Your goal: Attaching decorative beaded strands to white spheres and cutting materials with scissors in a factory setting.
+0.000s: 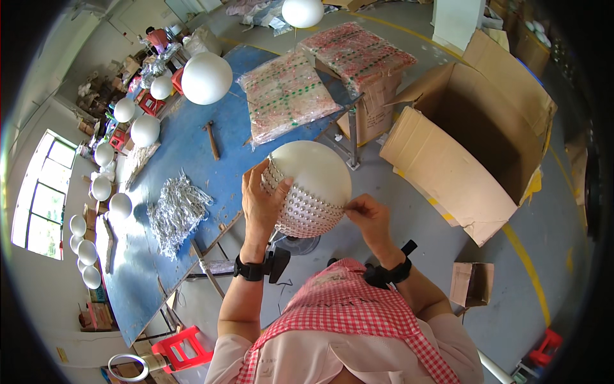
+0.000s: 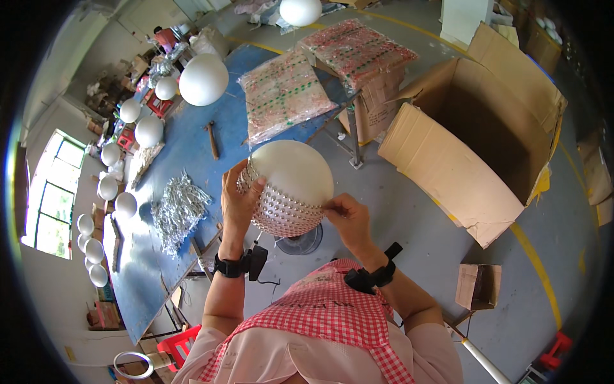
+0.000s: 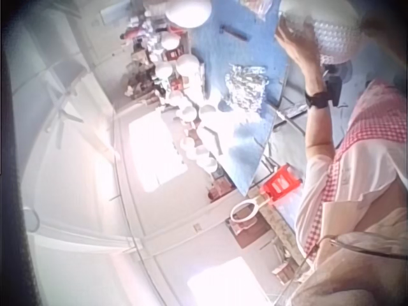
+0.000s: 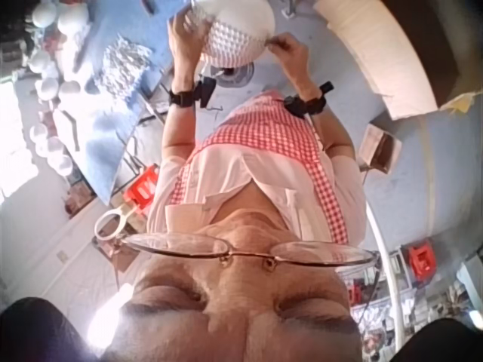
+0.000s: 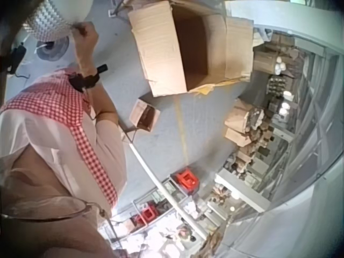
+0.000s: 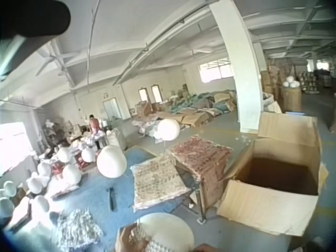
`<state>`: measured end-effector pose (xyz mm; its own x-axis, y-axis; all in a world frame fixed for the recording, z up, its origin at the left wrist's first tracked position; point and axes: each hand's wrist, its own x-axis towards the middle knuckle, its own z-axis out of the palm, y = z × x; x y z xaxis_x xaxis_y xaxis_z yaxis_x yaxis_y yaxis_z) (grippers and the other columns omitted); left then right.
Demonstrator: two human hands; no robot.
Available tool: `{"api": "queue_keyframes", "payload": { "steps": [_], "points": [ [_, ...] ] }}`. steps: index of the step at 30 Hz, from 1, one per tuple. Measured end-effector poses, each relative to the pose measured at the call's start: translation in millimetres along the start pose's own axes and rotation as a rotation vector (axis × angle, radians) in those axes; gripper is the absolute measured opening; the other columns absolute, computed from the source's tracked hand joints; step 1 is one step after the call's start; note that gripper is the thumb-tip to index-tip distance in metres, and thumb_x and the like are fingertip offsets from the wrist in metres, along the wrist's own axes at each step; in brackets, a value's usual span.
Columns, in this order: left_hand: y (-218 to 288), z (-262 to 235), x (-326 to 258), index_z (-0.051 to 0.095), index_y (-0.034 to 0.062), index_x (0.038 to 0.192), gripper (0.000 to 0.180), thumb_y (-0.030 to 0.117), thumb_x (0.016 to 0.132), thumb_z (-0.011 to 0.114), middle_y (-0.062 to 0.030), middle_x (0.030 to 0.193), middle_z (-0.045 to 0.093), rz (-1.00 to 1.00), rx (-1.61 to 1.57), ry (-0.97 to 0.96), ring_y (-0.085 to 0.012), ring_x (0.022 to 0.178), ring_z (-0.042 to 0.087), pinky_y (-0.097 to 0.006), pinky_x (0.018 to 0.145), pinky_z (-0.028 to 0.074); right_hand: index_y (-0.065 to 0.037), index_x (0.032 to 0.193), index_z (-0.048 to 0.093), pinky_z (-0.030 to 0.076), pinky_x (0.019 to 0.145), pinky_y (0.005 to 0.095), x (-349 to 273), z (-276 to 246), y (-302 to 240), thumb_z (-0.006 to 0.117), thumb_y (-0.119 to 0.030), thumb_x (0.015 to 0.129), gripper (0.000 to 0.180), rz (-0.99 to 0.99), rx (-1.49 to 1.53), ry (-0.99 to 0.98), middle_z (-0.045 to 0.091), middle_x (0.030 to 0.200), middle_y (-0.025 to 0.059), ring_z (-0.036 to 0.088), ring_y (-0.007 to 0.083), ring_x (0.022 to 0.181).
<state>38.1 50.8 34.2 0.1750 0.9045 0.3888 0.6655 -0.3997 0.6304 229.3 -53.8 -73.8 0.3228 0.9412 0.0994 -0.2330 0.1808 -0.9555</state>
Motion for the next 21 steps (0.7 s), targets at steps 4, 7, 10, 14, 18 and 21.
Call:
{"api": "queue_keyframes", "payload": {
  "steps": [4, 7, 10, 14, 18, 21],
  "points": [
    [-4, 2, 2, 0.057, 0.0028, 0.119, 0.058, 0.037, 0.077, 0.075, -0.0157, 0.116, 0.055, 0.021, -0.017, 0.030, -0.0323, 0.109, 0.054, -0.040, 0.091, 0.045, 0.003, 0.090, 0.065, 0.046, 0.068, 0.0205, 2, 1, 1, 0.067, 0.004, 0.079, 0.011, -0.153, -0.129, 0.042, 0.060, 0.085, 0.0008, 0.057, 0.0067, 0.075],
    [-7, 3, 3, 0.057, 0.0035, 0.119, 0.057, 0.038, 0.077, 0.075, -0.0155, 0.113, 0.056, 0.020, -0.038, 0.031, -0.0321, 0.107, 0.056, -0.040, 0.090, 0.045, 0.003, 0.091, 0.066, 0.045, 0.068, 0.0202, 3, -1, -2, 0.068, 0.002, 0.079, 0.012, -0.107, -0.148, 0.015, 0.058, 0.088, 0.0008, 0.056, 0.0063, 0.076],
    [-11, 1, 4, 0.058, 0.0044, 0.119, 0.055, 0.037, 0.078, 0.074, -0.0160, 0.112, 0.057, 0.035, -0.043, 0.017, -0.0319, 0.106, 0.056, -0.040, 0.090, 0.045, 0.002, 0.089, 0.065, 0.045, 0.067, 0.0198, 1, -4, -7, 0.068, 0.001, 0.080, 0.010, -0.019, 0.025, 0.023, 0.058, 0.084, 0.0005, 0.055, 0.0058, 0.075],
    [-16, 0, 4, 0.058, 0.0048, 0.119, 0.053, 0.035, 0.079, 0.074, -0.0170, 0.113, 0.058, -0.094, -0.215, 0.009, -0.0318, 0.105, 0.057, -0.039, 0.089, 0.046, 0.000, 0.086, 0.063, 0.044, 0.067, 0.0196, 0, 0, -9, 0.067, 0.000, 0.081, 0.007, 0.062, 0.157, 0.095, 0.057, 0.076, -0.0005, 0.055, 0.0060, 0.073],
    [-19, 5, -2, 0.049, 0.0095, 0.128, 0.064, 0.027, 0.074, 0.078, -0.0148, 0.112, 0.062, 0.035, 0.066, 0.099, -0.0333, 0.099, 0.060, -0.041, 0.099, 0.036, -0.004, 0.079, 0.058, 0.039, 0.058, 0.0206, 1, 4, -3, 0.064, -0.010, 0.087, 0.012, 0.075, -0.124, 0.102, 0.050, 0.065, -0.0031, 0.048, 0.0055, 0.063],
    [-16, -1, -15, 0.041, 0.0012, 0.134, 0.077, 0.027, 0.072, 0.078, -0.0204, 0.116, 0.060, 0.233, -0.096, 0.223, -0.0356, 0.102, 0.059, -0.043, 0.096, 0.037, -0.007, 0.073, 0.054, 0.031, 0.051, 0.0227, -3, 1, 2, 0.057, -0.019, 0.093, 0.024, 0.029, 0.018, 0.208, 0.044, 0.061, -0.0034, 0.040, 0.0060, 0.056]
  ]
}}
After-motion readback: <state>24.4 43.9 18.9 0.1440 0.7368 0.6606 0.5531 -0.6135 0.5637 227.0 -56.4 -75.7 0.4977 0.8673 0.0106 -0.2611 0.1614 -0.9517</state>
